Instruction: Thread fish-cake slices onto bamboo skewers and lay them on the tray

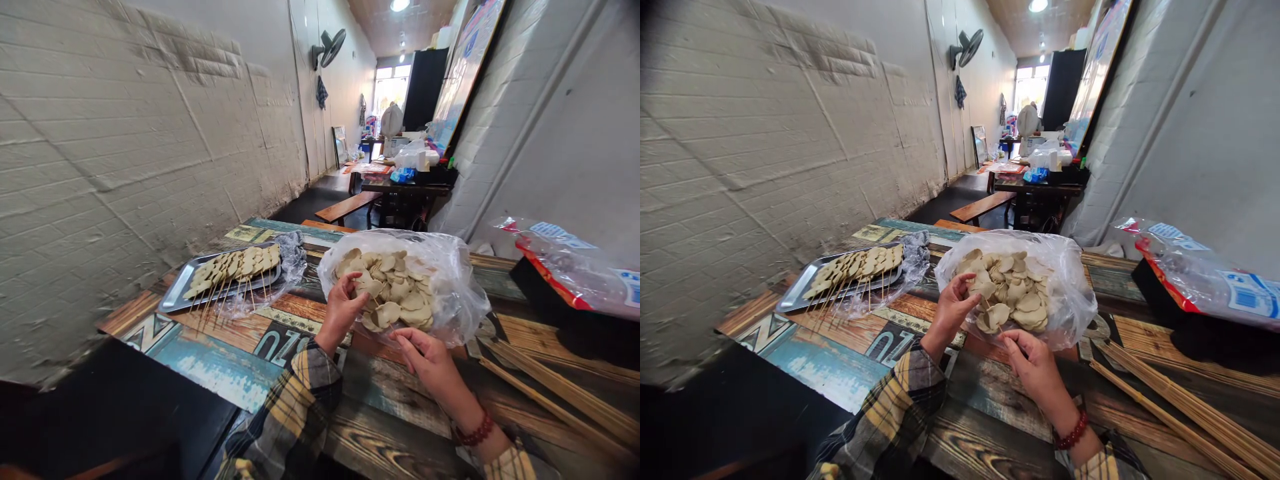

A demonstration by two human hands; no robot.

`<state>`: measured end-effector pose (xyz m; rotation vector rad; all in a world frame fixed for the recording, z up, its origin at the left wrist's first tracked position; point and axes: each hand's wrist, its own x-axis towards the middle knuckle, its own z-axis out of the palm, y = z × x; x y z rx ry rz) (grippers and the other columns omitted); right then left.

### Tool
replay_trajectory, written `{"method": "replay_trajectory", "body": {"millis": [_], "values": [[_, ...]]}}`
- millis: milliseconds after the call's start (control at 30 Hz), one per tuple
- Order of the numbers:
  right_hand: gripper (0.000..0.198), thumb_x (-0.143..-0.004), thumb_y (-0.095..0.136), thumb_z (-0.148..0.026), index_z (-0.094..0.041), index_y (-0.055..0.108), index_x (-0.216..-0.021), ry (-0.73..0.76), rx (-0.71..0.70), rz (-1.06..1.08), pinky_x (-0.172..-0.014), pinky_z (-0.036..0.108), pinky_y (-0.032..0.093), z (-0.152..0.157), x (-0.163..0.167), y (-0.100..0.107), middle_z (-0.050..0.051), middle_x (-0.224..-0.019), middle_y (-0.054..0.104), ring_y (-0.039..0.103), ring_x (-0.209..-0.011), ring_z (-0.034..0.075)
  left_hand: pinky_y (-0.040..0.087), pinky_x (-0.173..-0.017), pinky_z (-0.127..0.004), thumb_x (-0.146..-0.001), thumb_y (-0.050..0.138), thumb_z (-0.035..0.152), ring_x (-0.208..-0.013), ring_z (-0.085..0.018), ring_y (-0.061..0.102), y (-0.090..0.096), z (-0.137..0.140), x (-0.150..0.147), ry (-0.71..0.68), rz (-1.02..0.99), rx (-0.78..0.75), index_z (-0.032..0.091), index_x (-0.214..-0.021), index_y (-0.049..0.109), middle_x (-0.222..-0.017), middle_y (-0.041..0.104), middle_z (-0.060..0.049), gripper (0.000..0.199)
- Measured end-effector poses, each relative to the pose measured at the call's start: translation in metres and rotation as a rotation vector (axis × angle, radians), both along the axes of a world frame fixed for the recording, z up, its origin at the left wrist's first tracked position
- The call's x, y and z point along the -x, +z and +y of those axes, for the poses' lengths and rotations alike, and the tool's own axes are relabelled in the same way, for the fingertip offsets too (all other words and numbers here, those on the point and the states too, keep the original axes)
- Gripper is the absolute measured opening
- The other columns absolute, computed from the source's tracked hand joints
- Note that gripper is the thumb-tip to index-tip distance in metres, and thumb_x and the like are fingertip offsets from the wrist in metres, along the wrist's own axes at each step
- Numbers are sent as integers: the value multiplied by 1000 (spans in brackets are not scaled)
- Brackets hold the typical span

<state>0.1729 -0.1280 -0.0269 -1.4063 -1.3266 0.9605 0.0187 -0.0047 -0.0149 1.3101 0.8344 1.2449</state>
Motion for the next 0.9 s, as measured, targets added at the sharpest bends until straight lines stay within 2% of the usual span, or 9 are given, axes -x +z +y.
{"method": "replay_trajectory", "body": {"millis": [300,467,633,900], "values": [[39,-86,52,-50,-14,68,-90,-2,17,-9,-46,24,32,1,1,2,-7,-48,44,41,-44,11,46,-66,-22,-69,65,14,-75,-12,58,3,-3,-1,60,169,-144,18,-116,55,-85,61,0,49],[38,-86,53,-49,-15,69,-89,4,11,-27,-47,23,32,1,0,1,-7,-48,46,42,-45,11,46,-71,-23,-70,63,12,-78,-13,58,5,-4,0,63,277,-199,20,-119,56,-87,61,-1,50],[37,-87,53,-48,-15,69,-90,3,8,-28,-45,23,31,1,-1,-1,-7,-47,46,42,-43,11,46,-75,-25,-69,64,12,-81,-14,59,3,-4,1,95,296,-254,20,-122,55,-93,62,-2,54],[35,-87,53,-47,-15,69,-90,0,7,-19,-45,22,31,2,-1,-4,-6,-48,46,42,-43,10,44,-72,-24,-68,60,7,-75,-12,56,2,-5,-1,79,307,-259,20,-126,50,-91,61,-2,60]]}}
